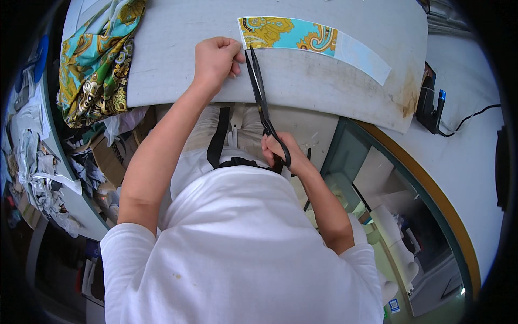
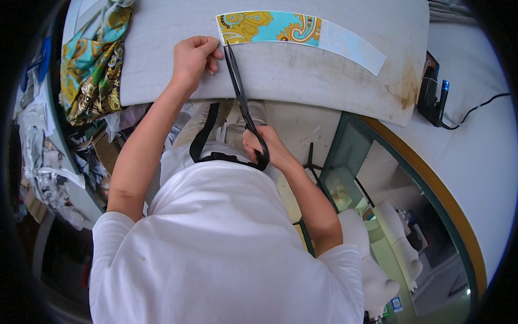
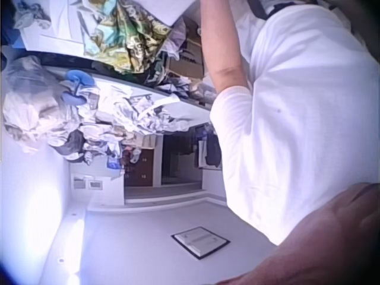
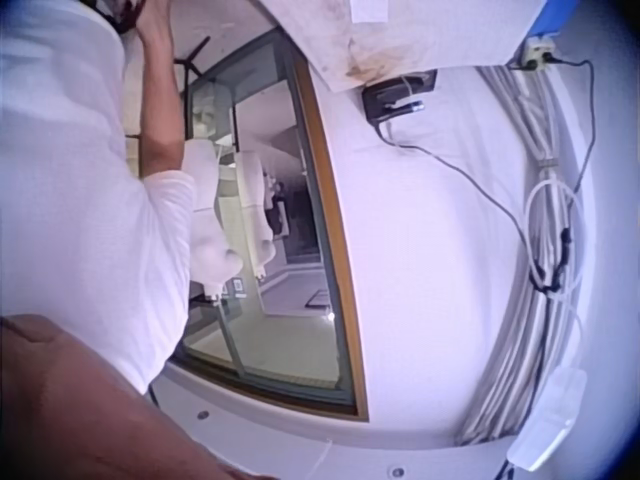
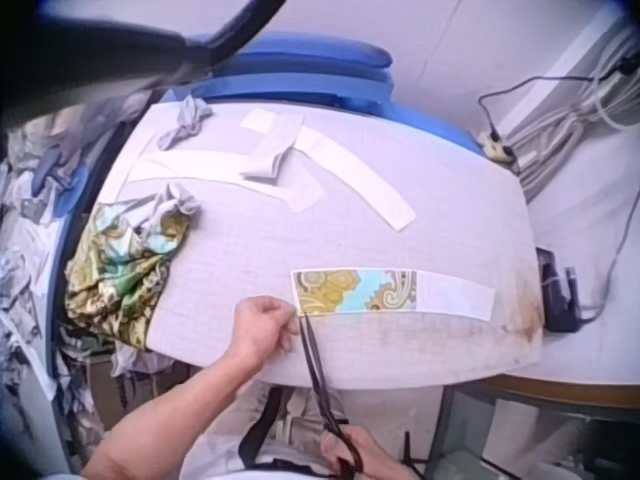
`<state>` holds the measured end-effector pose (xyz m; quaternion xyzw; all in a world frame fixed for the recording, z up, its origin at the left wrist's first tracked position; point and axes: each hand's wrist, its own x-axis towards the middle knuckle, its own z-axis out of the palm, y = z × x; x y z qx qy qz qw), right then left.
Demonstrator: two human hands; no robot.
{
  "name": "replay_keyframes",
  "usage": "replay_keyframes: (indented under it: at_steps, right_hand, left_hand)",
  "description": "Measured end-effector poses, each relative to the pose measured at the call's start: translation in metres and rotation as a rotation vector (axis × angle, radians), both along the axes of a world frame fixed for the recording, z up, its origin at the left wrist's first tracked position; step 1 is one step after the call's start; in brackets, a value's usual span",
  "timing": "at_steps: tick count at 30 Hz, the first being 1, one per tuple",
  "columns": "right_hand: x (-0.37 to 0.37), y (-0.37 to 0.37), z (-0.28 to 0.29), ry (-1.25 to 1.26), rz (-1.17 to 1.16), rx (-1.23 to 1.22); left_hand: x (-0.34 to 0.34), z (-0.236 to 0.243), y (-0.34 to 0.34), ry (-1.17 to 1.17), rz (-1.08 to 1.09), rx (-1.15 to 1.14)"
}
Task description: The person unfolds a patterned fabric on a white worktable and uses scissors to cut the fabric into strips. The person then folds the cut pieces and places them aside.
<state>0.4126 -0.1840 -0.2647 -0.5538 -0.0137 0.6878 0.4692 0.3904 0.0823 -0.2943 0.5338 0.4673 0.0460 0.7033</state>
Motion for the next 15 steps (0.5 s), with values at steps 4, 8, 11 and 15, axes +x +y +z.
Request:
replay_keyframes:
  at_steps: [4,8,11,15]
  right_hand:
    - [0.0,0.009,-0.004,-0.023,0.009,0.005]
    - [0.0,0.002,-0.005,-0.094,0.029,-0.007]
    - [0.0,0.0,-0.006,-0.115,0.033,-0.005]
    - [0.001,-0.004,-0.007,-0.147,0.053,0.008]
  left_hand:
    - [-0.005,0.005,-0.006,0.007,0.108,-0.092]
    - [0.003,0.003,0.003,0.004,0.11,-0.231]
    - [0.01,0.004,0.008,0.063,0.054,-0.184]
    - [0.006,0.014,-0.001,0.181,0.005,-0.074]
